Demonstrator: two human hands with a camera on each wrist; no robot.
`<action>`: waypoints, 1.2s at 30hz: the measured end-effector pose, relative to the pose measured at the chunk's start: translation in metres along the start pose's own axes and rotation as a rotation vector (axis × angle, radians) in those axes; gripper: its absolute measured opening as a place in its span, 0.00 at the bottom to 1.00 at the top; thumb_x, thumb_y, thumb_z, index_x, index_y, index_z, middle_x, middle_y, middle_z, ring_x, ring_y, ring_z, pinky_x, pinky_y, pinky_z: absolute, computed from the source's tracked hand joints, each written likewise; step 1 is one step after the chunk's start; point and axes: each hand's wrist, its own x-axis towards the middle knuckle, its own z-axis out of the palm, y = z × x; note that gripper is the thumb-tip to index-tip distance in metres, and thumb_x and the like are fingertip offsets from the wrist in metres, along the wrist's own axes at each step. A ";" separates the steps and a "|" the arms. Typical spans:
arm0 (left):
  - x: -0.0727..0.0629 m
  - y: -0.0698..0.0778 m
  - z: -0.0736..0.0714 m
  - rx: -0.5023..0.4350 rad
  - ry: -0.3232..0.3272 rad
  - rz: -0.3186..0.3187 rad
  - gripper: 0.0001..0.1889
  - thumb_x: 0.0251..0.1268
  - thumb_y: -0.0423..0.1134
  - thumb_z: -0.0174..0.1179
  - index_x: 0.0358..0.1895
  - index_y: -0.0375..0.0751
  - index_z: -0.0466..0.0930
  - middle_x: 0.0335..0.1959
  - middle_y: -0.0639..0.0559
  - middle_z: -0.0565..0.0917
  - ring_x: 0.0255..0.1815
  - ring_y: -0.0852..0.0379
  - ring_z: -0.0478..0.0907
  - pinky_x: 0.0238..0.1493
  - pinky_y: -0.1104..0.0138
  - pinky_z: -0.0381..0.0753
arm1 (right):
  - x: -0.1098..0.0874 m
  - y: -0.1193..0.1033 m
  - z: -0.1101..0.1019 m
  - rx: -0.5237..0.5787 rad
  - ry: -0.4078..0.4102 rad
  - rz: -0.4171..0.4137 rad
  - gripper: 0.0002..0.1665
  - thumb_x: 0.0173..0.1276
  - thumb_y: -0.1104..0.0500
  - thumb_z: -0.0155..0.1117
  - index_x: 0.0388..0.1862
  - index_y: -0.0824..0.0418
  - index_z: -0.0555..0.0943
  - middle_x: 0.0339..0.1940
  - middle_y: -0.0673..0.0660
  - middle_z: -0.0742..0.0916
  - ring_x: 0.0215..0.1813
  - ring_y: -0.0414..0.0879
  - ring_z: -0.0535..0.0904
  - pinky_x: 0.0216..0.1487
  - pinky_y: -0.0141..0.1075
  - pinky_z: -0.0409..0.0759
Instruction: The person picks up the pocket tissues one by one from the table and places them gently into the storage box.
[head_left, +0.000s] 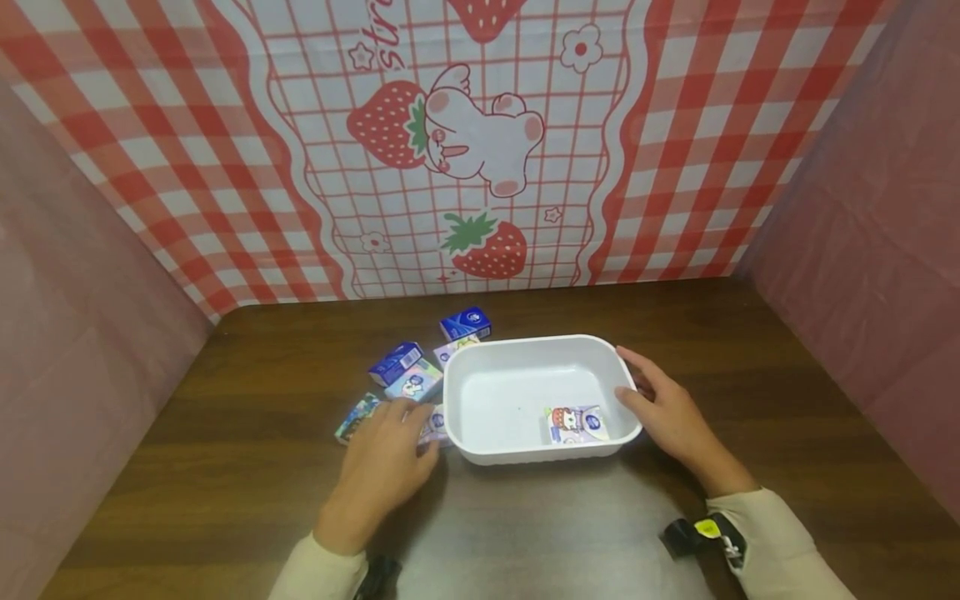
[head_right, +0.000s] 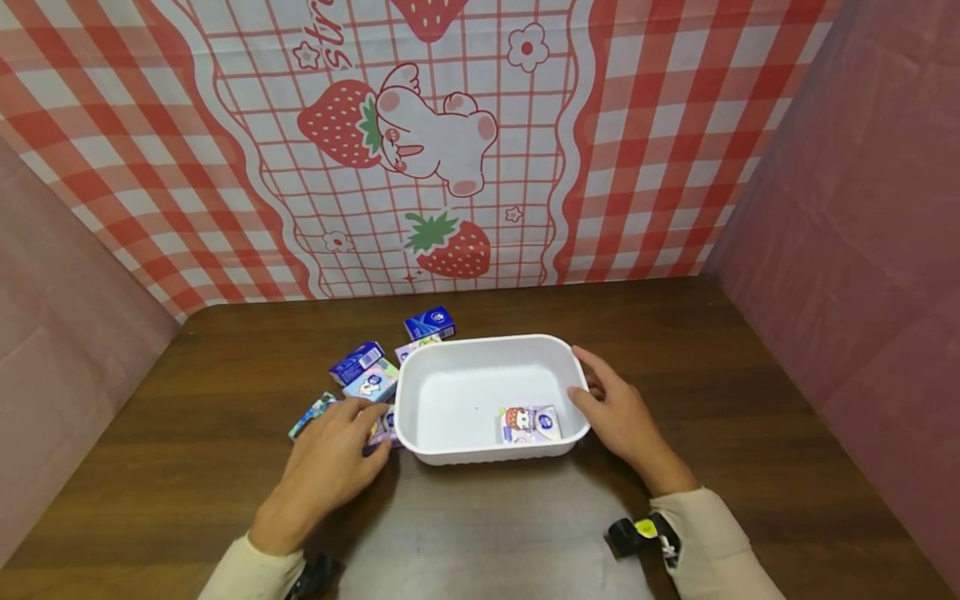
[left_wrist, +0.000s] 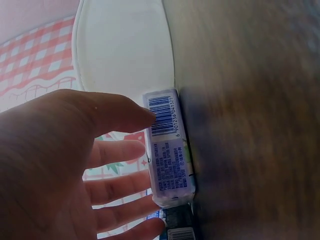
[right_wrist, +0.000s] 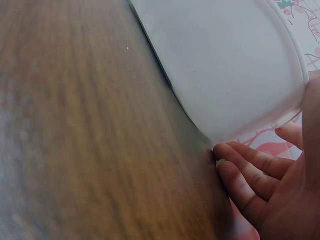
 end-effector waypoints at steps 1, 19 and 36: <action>0.000 0.000 0.000 0.003 -0.008 -0.004 0.23 0.54 0.45 0.72 0.54 0.42 0.83 0.48 0.44 0.82 0.50 0.44 0.79 0.51 0.50 0.80 | 0.000 0.000 0.000 -0.001 0.000 0.000 0.36 0.76 0.52 0.58 0.80 0.51 0.61 0.66 0.71 0.77 0.59 0.65 0.78 0.50 0.56 0.83; -0.003 -0.002 -0.004 0.017 0.009 0.014 0.23 0.51 0.42 0.74 0.53 0.40 0.85 0.44 0.44 0.82 0.44 0.46 0.79 0.40 0.53 0.83 | 0.000 -0.003 0.000 -0.009 -0.005 -0.007 0.36 0.76 0.53 0.58 0.80 0.53 0.61 0.67 0.71 0.76 0.60 0.66 0.78 0.50 0.55 0.83; -0.006 -0.003 -0.007 0.021 -0.041 -0.021 0.23 0.54 0.44 0.74 0.54 0.40 0.84 0.45 0.44 0.81 0.44 0.46 0.78 0.41 0.54 0.82 | 0.001 -0.002 0.000 0.007 -0.015 0.011 0.37 0.76 0.52 0.58 0.80 0.53 0.60 0.65 0.71 0.77 0.58 0.65 0.78 0.50 0.55 0.83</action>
